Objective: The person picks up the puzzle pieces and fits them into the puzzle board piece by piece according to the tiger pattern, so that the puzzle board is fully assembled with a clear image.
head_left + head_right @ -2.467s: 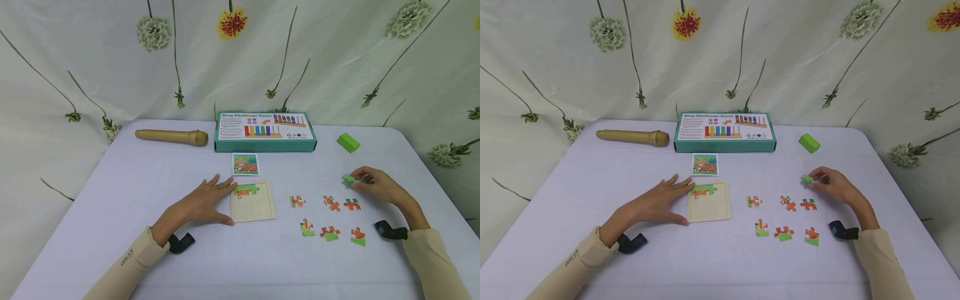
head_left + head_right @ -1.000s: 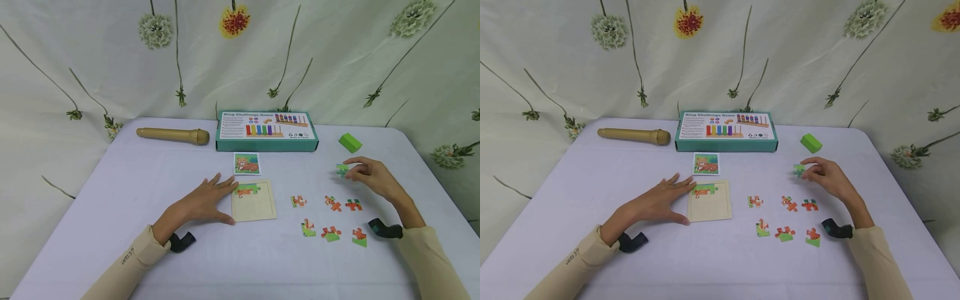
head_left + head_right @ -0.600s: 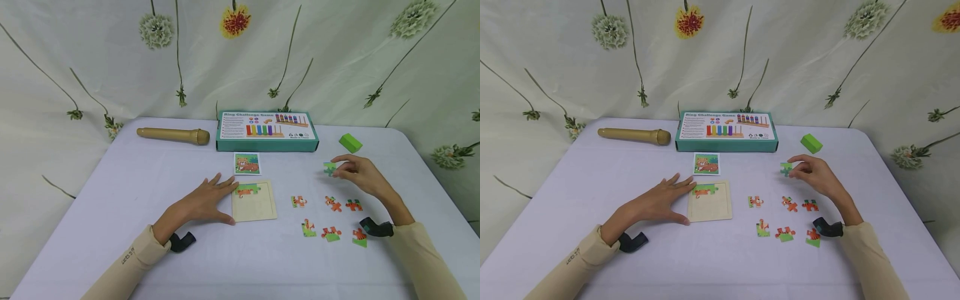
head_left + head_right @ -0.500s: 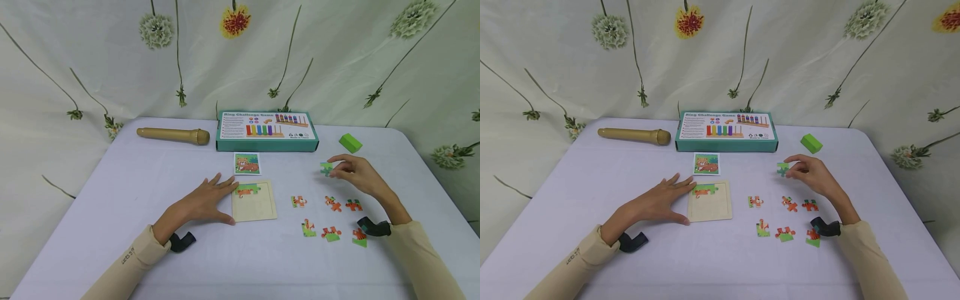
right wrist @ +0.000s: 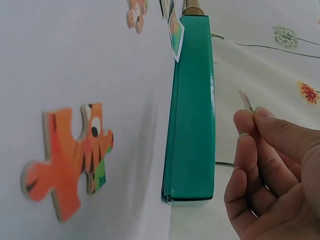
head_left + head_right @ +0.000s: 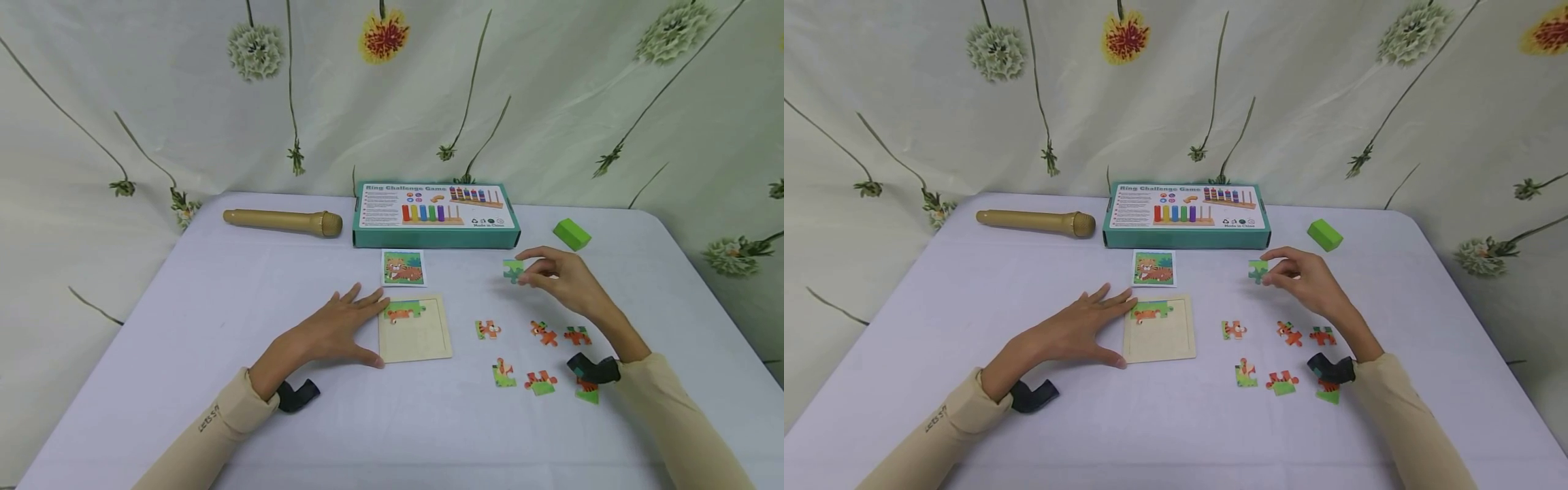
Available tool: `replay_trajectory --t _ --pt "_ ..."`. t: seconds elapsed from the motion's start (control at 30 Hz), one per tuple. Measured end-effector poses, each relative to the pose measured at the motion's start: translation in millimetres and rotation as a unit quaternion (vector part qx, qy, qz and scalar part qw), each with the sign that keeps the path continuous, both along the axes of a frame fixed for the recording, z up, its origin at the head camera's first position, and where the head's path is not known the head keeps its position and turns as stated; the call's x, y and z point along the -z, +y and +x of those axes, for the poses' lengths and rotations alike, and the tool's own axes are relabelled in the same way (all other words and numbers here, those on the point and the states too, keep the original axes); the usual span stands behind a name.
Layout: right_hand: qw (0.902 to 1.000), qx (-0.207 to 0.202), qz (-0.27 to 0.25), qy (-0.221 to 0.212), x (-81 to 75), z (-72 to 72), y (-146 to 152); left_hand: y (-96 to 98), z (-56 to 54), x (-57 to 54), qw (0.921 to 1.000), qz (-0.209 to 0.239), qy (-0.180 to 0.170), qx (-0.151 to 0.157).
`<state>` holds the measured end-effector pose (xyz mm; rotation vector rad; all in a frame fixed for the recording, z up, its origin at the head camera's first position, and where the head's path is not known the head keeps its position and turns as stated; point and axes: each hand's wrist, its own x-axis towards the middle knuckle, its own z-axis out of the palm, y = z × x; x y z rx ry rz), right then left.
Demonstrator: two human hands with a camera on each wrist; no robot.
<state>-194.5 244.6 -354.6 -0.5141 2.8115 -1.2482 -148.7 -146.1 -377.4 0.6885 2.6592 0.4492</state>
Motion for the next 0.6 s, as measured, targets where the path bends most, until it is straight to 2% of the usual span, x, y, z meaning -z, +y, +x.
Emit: replay_trajectory --t 0.6 --pt "0.9990 -0.035 -0.010 -0.026 4.9 -2.8 -25.6 0.2 -0.1 0.3 1.0000 -0.002 -0.002 -0.002"
